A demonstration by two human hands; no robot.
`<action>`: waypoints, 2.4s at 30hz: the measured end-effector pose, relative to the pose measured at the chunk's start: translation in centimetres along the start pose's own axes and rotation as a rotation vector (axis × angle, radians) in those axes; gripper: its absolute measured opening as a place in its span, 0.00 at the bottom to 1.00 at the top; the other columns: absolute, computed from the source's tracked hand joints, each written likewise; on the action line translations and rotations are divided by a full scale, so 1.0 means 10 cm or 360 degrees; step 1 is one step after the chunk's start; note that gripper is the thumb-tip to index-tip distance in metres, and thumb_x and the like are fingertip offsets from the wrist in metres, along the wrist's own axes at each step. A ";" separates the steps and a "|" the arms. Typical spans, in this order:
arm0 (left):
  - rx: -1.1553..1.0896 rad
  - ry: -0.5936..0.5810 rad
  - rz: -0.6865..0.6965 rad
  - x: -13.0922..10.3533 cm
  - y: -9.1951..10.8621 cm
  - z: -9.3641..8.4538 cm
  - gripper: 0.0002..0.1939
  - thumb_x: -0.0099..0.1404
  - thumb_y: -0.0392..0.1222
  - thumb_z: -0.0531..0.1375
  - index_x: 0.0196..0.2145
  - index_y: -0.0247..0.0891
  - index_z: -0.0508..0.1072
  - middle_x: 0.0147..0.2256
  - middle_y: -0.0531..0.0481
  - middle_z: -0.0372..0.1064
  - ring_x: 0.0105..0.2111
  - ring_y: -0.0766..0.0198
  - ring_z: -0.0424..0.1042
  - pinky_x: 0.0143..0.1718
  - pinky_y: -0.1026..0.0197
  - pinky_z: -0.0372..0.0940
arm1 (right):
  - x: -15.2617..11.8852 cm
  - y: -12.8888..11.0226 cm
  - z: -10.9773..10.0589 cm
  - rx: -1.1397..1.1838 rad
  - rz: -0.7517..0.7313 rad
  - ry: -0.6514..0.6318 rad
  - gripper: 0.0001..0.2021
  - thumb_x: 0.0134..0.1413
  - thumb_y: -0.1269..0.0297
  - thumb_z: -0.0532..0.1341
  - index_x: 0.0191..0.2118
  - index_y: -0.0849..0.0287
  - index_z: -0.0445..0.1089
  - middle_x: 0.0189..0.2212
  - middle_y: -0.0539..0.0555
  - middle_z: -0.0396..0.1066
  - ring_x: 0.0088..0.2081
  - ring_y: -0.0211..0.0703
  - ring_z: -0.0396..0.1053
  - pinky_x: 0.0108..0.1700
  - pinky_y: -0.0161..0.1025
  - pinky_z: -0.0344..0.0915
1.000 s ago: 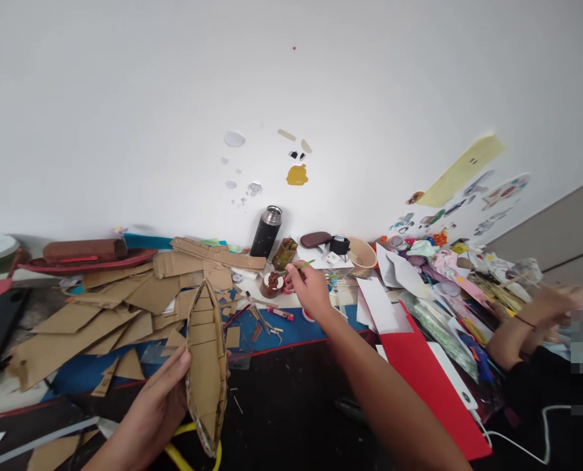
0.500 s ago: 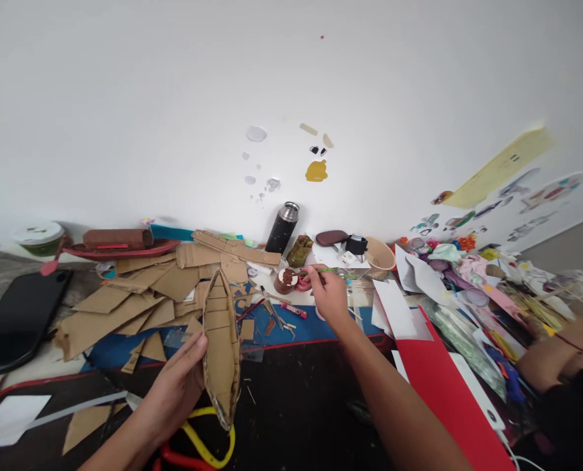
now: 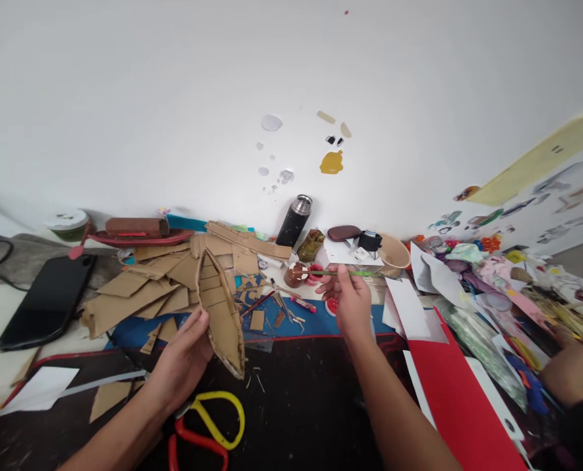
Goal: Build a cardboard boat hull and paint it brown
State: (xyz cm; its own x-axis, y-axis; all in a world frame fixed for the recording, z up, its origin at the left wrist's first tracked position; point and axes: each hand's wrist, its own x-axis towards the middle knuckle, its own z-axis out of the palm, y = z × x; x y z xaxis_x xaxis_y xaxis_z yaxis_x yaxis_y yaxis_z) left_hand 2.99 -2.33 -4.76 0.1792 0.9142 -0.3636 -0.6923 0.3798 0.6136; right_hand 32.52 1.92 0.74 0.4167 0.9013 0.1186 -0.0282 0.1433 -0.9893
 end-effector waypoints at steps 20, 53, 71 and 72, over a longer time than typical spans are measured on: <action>-0.0084 -0.0069 0.0026 -0.02 0.05 0.04 0.25 0.68 0.53 0.73 0.59 0.42 0.83 0.54 0.41 0.85 0.61 0.36 0.79 0.64 0.38 0.73 | -0.90 -0.03 0.50 -0.0011 0.0149 -0.0743 0.26 0.70 0.35 0.64 0.39 0.56 0.78 0.27 0.53 0.80 0.25 0.42 0.80 0.24 0.33 0.71; -0.0050 -0.0063 0.0084 -0.05 0.03 0.09 0.25 0.68 0.52 0.72 0.59 0.42 0.82 0.56 0.40 0.84 0.61 0.34 0.78 0.64 0.37 0.72 | -0.98 0.04 0.58 -0.0134 0.0032 -0.0823 0.24 0.73 0.38 0.61 0.40 0.55 0.79 0.30 0.53 0.81 0.29 0.42 0.82 0.26 0.33 0.73; -0.0045 -0.0085 0.0176 -0.06 -0.02 0.11 0.23 0.70 0.50 0.71 0.59 0.43 0.81 0.54 0.42 0.85 0.59 0.39 0.79 0.63 0.40 0.73 | -0.94 0.07 0.60 -0.0254 -0.0179 -0.0819 0.22 0.77 0.43 0.58 0.42 0.55 0.79 0.32 0.54 0.82 0.32 0.42 0.82 0.28 0.33 0.74; -0.0052 -0.0064 0.0207 -0.05 0.00 0.10 0.22 0.69 0.50 0.71 0.58 0.42 0.82 0.52 0.42 0.85 0.59 0.39 0.79 0.63 0.41 0.73 | -0.96 0.06 0.59 -0.0303 -0.0238 -0.0831 0.21 0.78 0.45 0.58 0.42 0.55 0.79 0.32 0.54 0.82 0.32 0.42 0.82 0.29 0.33 0.74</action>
State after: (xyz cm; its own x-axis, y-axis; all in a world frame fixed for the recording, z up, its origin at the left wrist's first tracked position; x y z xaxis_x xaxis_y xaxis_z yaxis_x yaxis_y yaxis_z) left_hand 3.63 -2.63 -3.86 0.1138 0.9606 -0.2535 -0.7340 0.2533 0.6301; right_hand 23.14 -4.21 -0.46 -0.1018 0.9662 0.2368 0.1808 0.2521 -0.9507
